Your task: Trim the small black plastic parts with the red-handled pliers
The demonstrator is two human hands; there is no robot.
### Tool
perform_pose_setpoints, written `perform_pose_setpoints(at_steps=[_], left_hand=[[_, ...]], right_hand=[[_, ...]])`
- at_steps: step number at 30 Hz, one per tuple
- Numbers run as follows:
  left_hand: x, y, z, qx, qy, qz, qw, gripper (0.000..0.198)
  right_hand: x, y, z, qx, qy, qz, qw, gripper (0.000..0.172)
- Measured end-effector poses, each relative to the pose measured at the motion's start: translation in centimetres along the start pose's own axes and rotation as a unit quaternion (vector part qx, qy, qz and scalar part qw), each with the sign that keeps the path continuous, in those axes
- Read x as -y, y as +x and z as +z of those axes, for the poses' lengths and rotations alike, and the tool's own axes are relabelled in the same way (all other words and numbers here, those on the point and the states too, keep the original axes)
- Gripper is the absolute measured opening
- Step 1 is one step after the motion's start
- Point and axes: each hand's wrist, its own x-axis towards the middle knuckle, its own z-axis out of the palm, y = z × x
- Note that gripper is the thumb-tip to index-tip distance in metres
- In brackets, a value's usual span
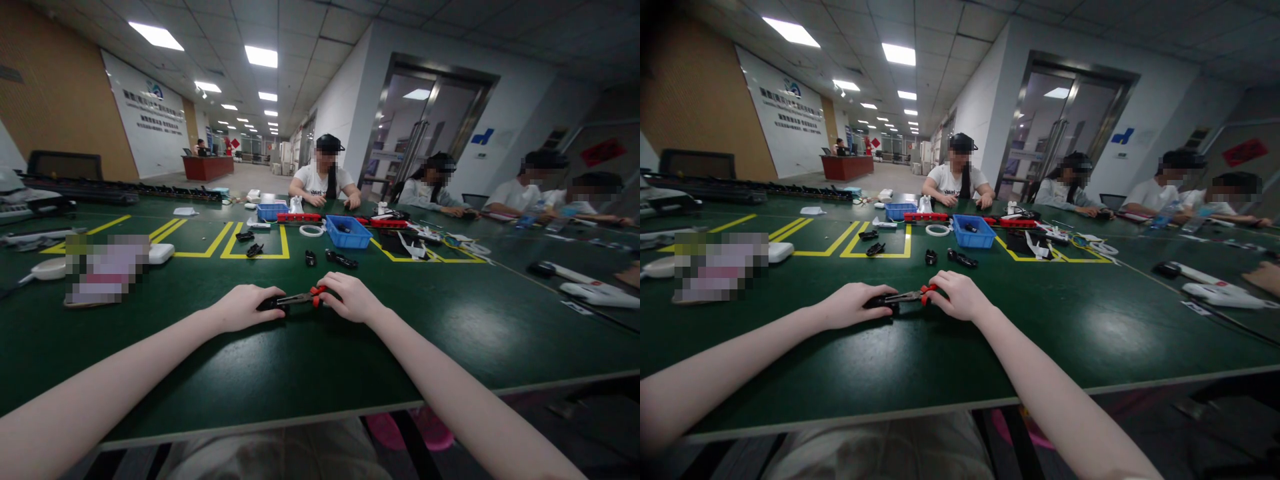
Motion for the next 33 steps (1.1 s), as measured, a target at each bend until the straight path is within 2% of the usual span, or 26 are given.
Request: perform_pose_setpoints(at_steps=[13, 33], left_hand=[[0.03, -0.01, -0.11, -0.002, -0.006, 0.01, 1.0, 0.047], [-0.28, -0.32, -0.7, 0.001, 0.009, 0.03, 1.0, 0.049]], right_hand=[[0.34, 0.12, 0.18, -0.006, 0.006, 0.012, 1.0, 0.031], [0.26, 0.03, -0.3, -0.017, 0.01, 0.003, 1.0, 0.027]])
